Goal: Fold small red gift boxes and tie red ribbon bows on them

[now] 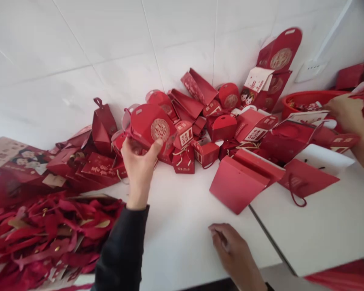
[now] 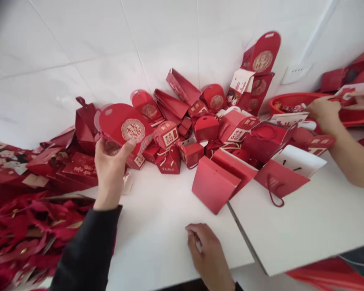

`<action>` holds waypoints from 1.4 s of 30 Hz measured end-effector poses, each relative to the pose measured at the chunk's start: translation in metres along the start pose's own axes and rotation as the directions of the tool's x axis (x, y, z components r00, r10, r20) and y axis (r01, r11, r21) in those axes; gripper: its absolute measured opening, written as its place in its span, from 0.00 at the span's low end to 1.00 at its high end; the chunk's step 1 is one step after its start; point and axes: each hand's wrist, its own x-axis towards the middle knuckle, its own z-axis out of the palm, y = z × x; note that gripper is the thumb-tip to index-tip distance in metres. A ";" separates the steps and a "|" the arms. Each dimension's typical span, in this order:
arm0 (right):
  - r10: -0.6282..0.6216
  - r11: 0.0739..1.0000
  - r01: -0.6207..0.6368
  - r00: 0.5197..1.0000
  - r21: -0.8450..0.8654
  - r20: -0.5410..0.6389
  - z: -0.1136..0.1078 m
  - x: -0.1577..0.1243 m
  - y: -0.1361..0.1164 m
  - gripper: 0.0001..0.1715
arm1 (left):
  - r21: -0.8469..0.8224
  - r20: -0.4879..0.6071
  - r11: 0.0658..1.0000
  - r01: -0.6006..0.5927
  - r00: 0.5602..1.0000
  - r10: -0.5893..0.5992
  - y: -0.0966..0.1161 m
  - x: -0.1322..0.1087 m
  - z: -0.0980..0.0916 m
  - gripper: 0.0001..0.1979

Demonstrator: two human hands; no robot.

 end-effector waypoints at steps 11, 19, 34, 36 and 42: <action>0.128 0.991 -0.131 0.978 0.007 0.165 0.008 -0.004 -0.015 0.23 | 0.381 0.178 0.862 0.334 0.888 -0.423 -0.041 -0.227 -0.080 0.47; 0.195 0.981 -0.190 0.954 -0.042 0.227 0.028 -0.007 -0.015 0.29 | 0.438 0.243 0.899 -0.017 0.965 -0.100 -0.005 -0.180 -0.154 0.12; 0.255 0.966 -0.239 0.949 -0.101 0.188 0.025 -0.014 0.016 0.28 | 0.750 0.210 0.612 -0.249 0.968 0.137 -0.013 -0.053 -0.229 0.09; 0.264 0.963 -0.250 0.947 -0.097 0.184 0.027 -0.015 0.017 0.27 | 0.743 0.123 0.629 -0.229 0.971 0.207 0.002 -0.030 -0.233 0.09; 0.275 0.961 -0.274 0.944 -0.035 0.184 0.023 -0.016 0.018 0.30 | 0.636 -0.058 0.711 -0.301 0.900 0.433 0.085 0.031 -0.234 0.10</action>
